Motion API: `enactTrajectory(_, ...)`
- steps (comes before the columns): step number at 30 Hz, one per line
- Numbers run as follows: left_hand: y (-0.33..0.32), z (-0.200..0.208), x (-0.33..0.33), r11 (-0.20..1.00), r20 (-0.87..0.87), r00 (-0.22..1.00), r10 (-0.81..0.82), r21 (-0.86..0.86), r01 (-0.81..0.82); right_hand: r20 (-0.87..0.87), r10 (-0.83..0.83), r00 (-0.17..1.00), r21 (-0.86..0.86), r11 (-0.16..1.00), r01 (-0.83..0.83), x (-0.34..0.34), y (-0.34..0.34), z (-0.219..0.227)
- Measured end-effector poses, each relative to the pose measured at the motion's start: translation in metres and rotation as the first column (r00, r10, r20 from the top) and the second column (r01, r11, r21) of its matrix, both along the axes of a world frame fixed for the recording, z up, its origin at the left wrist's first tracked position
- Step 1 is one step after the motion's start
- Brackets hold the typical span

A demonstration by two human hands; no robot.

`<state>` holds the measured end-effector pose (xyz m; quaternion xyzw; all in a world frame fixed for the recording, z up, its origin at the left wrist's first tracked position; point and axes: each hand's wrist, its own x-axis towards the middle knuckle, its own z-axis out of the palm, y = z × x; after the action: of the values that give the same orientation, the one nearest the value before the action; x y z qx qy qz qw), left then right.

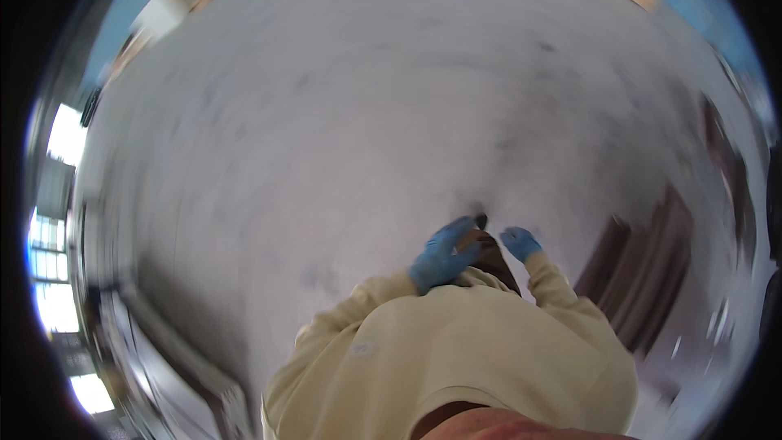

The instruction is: The person picks up and stacks brown wood panels, then wipes their surfaces with a cloth. They move between stacks and a workbench, handling panels one at a time and placing them in organized piles.

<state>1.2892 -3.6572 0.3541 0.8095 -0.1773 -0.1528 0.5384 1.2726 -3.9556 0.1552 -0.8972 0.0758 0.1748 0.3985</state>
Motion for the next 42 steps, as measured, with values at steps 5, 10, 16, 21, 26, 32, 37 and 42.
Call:
enactTrajectory(5, -0.102, -0.019, 0.131, 0.987, 0.116, 0.982, -0.148, 0.072, 0.141, -0.227, -0.121, 0.966, -0.07, 0.992, 0.107, 0.063, -0.078, 0.006)
enactTrajectory(10, -0.231, -0.01, 0.237, 0.952, 0.178, 0.937, -0.299, -0.014, 0.306, -0.261, -0.311, 0.914, -0.104, 0.95, 0.293, 0.121, -0.179, 0.032)
enactTrajectory(16, -0.378, -0.004, 0.337, 0.86, -0.001, 0.86, -0.51, -0.029, 0.509, -0.185, -0.532, 0.827, -0.113, 0.847, 0.52, 0.203, -0.311, 0.058)
enactTrajectory(21, -0.512, -0.037, 0.434, 0.755, 0.083, 0.754, -0.652, -0.027, 0.656, -0.222, -0.669, 0.709, -0.137, 0.742, 0.657, 0.255, -0.416, 0.041)
enactTrajectory(26, -0.668, -0.035, 0.534, 0.694, 0.002, 0.694, -0.72, 0.022, 0.72, -0.294, -0.769, 0.567, -0.184, 0.628, 0.756, 0.302, -0.524, 0.035)
enactTrajectory(32, -0.885, -0.021, 0.602, 0.462, 0.197, 0.446, -0.873, 0.046, 0.885, -0.274, -0.884, 0.38, 0.04, 0.384, 0.923, 0.34, -0.648, 0.029)
enactTrajectory(37, -1.081, -0.024, 0.609, 0.257, 0.191, 0.264, -0.945, -0.061, 0.964, -0.248, -0.958, 0.141, 0.096, 0.121, 0.988, 0.345, -0.769, 0.02)
enactTrajectory(42, -1.266, -0.019, 0.618, 0.27, 0.131, 0.261, -0.956, 0.059, 0.961, -0.329, -0.941, 0.075, 0.042, 0.065, 0.997, 0.35, -0.962, 0.025)
